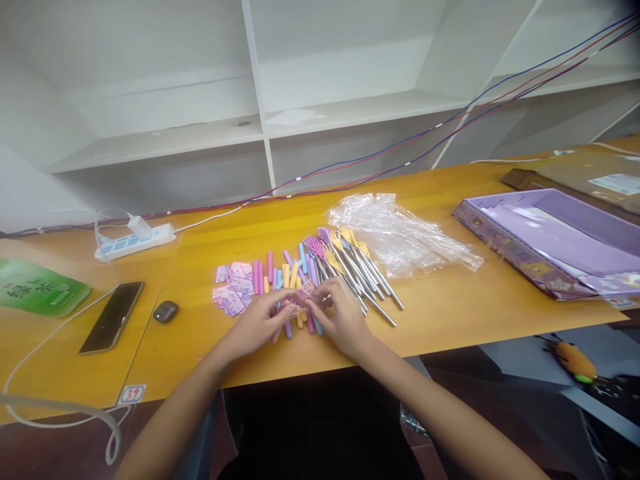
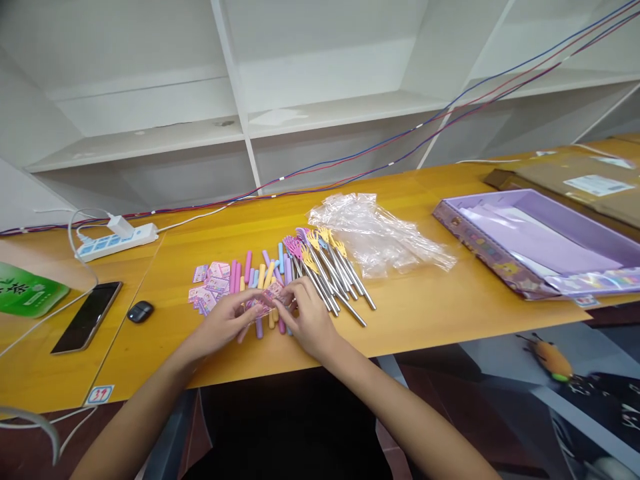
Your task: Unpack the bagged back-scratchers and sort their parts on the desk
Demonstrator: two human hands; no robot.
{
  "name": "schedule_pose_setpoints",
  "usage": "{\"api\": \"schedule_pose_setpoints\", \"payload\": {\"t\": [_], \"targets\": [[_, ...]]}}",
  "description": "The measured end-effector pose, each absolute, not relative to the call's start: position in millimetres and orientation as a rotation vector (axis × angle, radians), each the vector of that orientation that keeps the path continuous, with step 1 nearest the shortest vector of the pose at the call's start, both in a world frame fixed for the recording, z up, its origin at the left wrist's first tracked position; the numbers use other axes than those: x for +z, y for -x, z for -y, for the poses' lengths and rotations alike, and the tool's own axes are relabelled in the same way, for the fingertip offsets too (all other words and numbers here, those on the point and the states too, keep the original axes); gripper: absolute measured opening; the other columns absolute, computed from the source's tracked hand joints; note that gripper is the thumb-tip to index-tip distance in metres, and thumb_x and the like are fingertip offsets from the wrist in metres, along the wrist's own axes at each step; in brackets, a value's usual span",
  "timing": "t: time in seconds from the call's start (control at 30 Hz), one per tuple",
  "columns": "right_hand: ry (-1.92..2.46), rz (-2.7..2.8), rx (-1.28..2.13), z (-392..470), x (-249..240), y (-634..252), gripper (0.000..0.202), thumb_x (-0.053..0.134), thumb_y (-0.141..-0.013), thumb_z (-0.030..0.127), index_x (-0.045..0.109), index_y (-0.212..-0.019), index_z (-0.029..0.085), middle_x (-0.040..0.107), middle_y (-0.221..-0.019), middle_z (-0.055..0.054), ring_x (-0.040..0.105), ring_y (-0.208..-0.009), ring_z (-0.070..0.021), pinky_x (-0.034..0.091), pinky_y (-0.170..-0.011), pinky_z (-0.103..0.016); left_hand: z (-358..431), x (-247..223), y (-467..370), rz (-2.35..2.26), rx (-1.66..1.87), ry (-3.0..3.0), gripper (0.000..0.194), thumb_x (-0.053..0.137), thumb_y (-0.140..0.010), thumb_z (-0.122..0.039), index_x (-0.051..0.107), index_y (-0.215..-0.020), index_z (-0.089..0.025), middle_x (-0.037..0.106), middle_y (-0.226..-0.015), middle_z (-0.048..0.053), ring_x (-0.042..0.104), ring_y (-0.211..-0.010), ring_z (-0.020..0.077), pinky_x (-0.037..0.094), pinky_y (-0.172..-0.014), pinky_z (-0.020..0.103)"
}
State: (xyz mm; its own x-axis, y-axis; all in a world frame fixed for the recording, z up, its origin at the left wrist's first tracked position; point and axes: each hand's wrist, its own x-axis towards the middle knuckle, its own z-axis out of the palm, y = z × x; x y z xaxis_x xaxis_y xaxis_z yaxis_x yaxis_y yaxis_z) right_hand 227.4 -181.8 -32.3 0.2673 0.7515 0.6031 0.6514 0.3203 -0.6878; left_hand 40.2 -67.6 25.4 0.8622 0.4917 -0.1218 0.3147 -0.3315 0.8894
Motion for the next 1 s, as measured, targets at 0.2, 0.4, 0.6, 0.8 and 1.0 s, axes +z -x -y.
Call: {"api": "schedule_pose_setpoints", "payload": {"t": [0.2,0.4,0.6,0.8,1.0], "targets": [[1.431,1.477,0.066,183.0,-35.5,-226.7,0.009,0.064,-0.104,0.026,0.059,-0.111,0.023,0.061,-0.106,-0.008,0.068,-0.084,-0.0172,0.059,-0.060,-0.028,71.2,28.7,-40.3,-0.582,0.207,-2.054,0.033,0.049,-0.110,-0.046,0.070,-0.120,-0.023,0.073,-0.082,0.000,0.053,-0.048,0.0093,0.041,-0.054,0.023],[1.437,1.570,-0.145,183.9,-38.4,-225.0,0.009,0.060,-0.100,0.014,0.058,-0.104,0.022,0.066,-0.097,-0.005,0.068,-0.077,-0.0147,0.055,-0.061,-0.026,75.9,31.0,-38.1,-0.517,0.205,-2.126,0.030,0.048,-0.111,-0.044,0.070,-0.110,-0.023,0.072,-0.086,0.001,0.057,-0.061,0.0122,0.042,-0.063,0.024],[1.464,1.587,-0.266,185.0,-40.7,-221.1,0.012,0.059,-0.096,0.012,0.055,-0.097,0.023,0.065,-0.087,-0.002,0.063,-0.069,-0.0136,0.048,-0.058,-0.026,72.8,27.6,-35.5,-0.458,0.223,-2.185,0.028,0.049,-0.111,-0.040,0.071,-0.111,-0.023,0.072,-0.088,0.001,0.058,-0.072,0.0152,0.040,-0.069,0.027],[1.373,1.356,-0.120,186.3,-38.1,-226.8,0.019,0.056,-0.092,0.007,0.050,-0.095,0.025,0.059,-0.088,-0.001,0.059,-0.070,-0.0143,0.050,-0.061,-0.027,65.3,35.4,-26.5,-0.458,0.203,-2.154,0.030,0.048,-0.111,-0.039,0.073,-0.120,-0.025,0.079,-0.100,0.003,0.064,-0.082,0.0180,0.043,-0.075,0.029],[1.203,1.433,-0.020,187.5,-44.0,-231.6,0.026,0.049,-0.100,0.004,0.057,-0.113,0.026,0.065,-0.100,-0.005,0.067,-0.086,-0.0173,0.056,-0.071,-0.031,61.3,35.2,-20.5,-0.471,0.200,-2.163,0.031,0.049,-0.110,-0.042,0.074,-0.117,-0.025,0.079,-0.100,0.004,0.065,-0.085,0.0193,0.044,-0.075,0.029]]}}
